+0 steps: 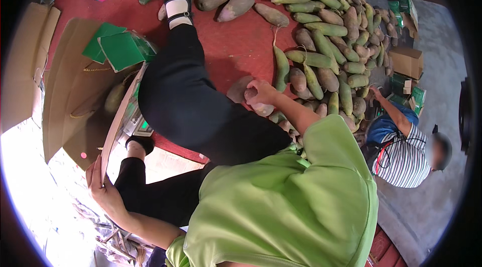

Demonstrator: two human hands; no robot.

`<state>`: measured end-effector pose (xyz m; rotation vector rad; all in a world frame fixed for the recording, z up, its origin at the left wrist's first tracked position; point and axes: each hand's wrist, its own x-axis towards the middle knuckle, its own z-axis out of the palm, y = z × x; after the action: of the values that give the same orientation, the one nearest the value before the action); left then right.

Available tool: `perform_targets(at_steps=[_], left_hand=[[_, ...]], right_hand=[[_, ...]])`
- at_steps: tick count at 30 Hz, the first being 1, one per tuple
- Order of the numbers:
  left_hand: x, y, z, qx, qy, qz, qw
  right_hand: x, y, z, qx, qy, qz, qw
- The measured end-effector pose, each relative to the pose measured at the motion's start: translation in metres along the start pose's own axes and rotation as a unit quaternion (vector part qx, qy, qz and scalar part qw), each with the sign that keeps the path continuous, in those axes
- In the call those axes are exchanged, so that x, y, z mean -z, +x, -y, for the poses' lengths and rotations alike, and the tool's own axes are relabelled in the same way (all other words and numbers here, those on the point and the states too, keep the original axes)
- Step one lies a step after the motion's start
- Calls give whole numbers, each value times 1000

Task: The recorder is weighing and packing sweet potatoes into cardboard boxes in a factory environment.

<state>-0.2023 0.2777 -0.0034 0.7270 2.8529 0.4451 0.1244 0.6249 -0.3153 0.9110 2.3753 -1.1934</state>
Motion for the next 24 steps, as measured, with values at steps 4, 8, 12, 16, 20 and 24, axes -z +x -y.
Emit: perform_targets(at_steps=[4,8,12,16,20,24], left_hand=[[1,-3,3,-14,6,-4,1000],[0,-3,2,-5,-4,-2,1000],[-2,-2,4,-15,-4,-9,1000],[0,-3,4,-14,3,-7,1000],[3,-2,1,0,-3,1,1000],[2,-3,1,39,-7,-11,999]], right_hand=[[3,-12,21,-41,-79,-12,996],[21,2,7,-114,80,82,987],[61,-2,-13,-230,-254,-68,937],[98,-9,-28,-303,-271,-106,908],[109,8,-48,-365,-253,-85,892],[98,36,-61,-371,-246,-33,895]])
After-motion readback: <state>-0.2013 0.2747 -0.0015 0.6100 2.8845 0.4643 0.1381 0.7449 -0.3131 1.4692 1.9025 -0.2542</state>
